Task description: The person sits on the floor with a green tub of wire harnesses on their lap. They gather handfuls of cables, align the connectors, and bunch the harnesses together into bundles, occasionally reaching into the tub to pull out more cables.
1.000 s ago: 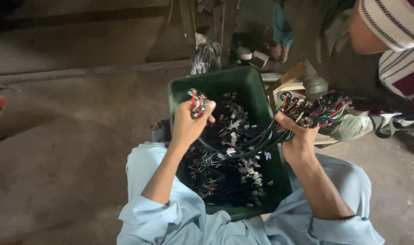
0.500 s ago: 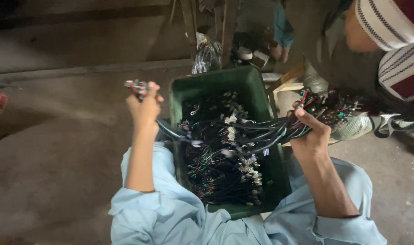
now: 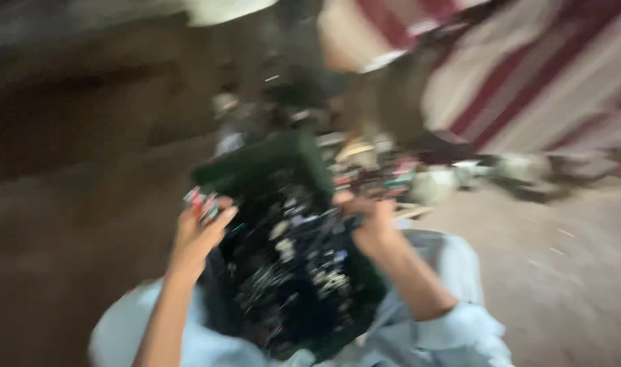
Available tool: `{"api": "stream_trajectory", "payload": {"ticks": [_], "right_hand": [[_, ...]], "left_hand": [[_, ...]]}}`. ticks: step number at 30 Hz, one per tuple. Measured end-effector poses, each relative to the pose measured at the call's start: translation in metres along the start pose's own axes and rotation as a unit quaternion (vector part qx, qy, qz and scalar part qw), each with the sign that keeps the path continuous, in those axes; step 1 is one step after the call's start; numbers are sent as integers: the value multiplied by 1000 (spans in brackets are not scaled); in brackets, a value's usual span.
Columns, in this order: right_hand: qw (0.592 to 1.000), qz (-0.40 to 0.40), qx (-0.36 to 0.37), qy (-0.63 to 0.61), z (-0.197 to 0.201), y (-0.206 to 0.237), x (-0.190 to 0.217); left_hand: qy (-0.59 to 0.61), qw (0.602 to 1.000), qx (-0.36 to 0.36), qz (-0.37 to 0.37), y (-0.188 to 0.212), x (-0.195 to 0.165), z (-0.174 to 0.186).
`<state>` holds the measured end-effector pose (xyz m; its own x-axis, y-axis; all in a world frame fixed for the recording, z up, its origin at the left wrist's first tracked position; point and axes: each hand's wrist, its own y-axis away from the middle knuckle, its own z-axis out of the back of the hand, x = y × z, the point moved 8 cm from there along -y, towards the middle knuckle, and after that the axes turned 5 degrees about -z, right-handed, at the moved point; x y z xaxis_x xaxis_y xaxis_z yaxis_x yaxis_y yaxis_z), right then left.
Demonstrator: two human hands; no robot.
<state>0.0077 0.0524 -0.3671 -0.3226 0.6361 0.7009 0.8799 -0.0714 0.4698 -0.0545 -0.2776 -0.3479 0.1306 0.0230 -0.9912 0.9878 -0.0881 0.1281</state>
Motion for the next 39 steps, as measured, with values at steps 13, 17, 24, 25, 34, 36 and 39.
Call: {"api": "stream_trajectory", "payload": {"ticks": [13,17,24,25,34,36,39], "right_hand": [[997,78,7,13,-54,26,24],[996,89,8,29,-48,22,17],[994,99,8,47,-39,18,10],[994,97,-2,47,-38,18,11],[992,-86,-88,27,-27,10,-10],[998,-9,-62,30,-36,7,-3],[984,90,76,134,-68,7,3]], "left_hand": [[-64,993,-91,34,-29,34,-53],[30,996,-79,-27,-32,25,-58],[48,997,-52,-26,-17,21,-76],[37,999,-35,0,-16,22,-80],[297,944,146,0,-14,-3,-91],[374,916,144,27,-19,1,-80],[398,900,176,32,-20,1,-68]]}}
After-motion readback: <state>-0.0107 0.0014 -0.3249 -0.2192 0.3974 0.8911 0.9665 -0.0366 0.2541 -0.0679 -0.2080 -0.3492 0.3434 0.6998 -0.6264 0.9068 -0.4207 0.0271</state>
